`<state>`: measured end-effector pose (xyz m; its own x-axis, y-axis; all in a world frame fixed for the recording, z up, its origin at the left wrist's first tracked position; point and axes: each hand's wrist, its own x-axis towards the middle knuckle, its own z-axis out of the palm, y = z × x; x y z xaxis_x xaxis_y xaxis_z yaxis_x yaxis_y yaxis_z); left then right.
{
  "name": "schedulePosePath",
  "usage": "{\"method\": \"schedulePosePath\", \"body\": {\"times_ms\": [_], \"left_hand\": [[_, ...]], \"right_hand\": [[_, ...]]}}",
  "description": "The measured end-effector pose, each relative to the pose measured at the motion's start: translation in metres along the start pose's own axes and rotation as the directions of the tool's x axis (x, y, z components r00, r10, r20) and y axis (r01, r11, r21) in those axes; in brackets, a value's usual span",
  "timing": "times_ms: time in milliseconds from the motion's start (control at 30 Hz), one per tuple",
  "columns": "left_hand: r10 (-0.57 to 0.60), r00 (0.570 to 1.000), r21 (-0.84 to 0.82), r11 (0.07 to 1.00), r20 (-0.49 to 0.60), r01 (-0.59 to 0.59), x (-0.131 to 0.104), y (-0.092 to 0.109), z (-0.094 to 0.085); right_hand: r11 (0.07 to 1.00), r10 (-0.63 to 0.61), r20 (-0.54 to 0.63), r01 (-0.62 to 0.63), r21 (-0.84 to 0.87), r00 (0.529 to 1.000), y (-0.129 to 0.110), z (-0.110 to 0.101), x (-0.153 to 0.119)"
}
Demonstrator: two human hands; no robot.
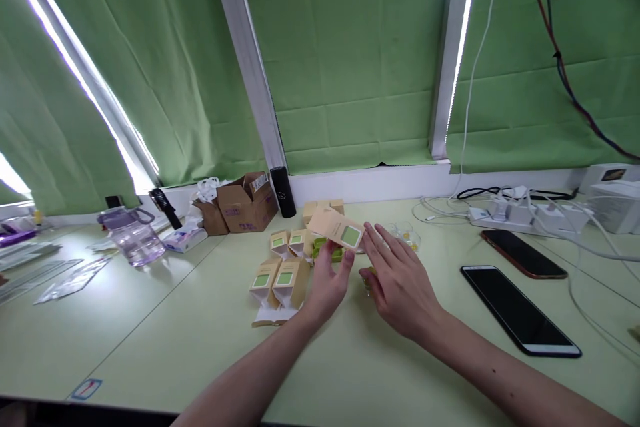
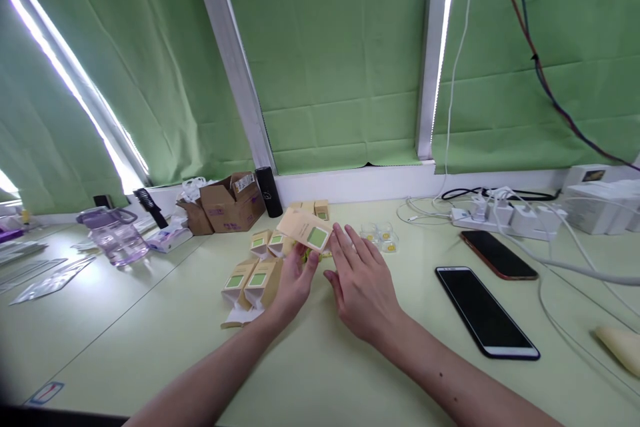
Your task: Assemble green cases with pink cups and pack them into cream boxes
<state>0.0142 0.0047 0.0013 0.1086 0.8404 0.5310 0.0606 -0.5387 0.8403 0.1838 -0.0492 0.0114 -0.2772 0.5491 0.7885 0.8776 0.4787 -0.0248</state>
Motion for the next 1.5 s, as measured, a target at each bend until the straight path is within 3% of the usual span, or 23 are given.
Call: {"method": "schedulePosePath", "body": {"times_ms": [233, 500, 667, 833, 900, 967, 1100, 1233, 1400, 1500], "left_hand": [[-0.115, 0.993, -0.353, 0.928, 0.038, 0.121, 0.007, 0.012, 0.001], [-0.148, 0.987, -0.429, 0.888, 0.068, 0.163, 0.009, 0.003, -0.004], [-0.070, 0.998, -0.256, 0.964, -0.002, 0.067, 0.009, -0.008, -0.009], [0.163, 0.986, 0.036, 0.986, -0.018, -0.163, 0.003, -0.009, -0.010], [0.309, 0.951, 0.173, 0.935, 0.031, -0.309, 0.001, -0.005, -0.011], [0.446, 0.889, 0.286, 0.842, 0.106, -0.457, 0.000, -0.001, -0.012], [0.610, 0.759, 0.389, 0.657, 0.230, -0.646, -0.001, 0.004, -0.014], [0.679, 0.686, 0.447, 0.544, 0.263, -0.710, -0.003, 0.002, -0.014], [0.660, 0.728, 0.571, 0.532, 0.183, -0.625, -0.006, -0.003, -0.014], [0.673, 0.721, 0.570, 0.530, 0.168, -0.628, -0.007, -0.001, -0.013]], "right_hand": [[0.981, -0.126, -0.237, 0.157, 0.115, 0.963, 0.013, 0.007, -0.006], [0.964, -0.087, -0.334, 0.164, 0.210, 0.939, 0.022, 0.009, -0.008], [0.961, -0.019, -0.348, 0.113, 0.253, 0.937, 0.025, 0.007, -0.008], [0.961, 0.058, -0.328, 0.036, 0.274, 0.943, 0.029, 0.009, -0.008], [0.958, 0.081, -0.329, 0.018, 0.287, 0.941, 0.030, 0.011, -0.009], [0.955, 0.071, -0.331, 0.031, 0.294, 0.941, 0.031, 0.012, -0.009], [0.949, -0.020, -0.315, 0.117, 0.291, 0.949, 0.032, 0.013, -0.009], [0.946, -0.071, -0.314, 0.164, 0.279, 0.947, 0.031, 0.013, -0.010], [0.949, -0.070, -0.348, 0.170, 0.267, 0.935, 0.028, 0.010, -0.009], [0.944, -0.077, -0.364, 0.185, 0.272, 0.928, 0.026, 0.009, -0.009]]}}
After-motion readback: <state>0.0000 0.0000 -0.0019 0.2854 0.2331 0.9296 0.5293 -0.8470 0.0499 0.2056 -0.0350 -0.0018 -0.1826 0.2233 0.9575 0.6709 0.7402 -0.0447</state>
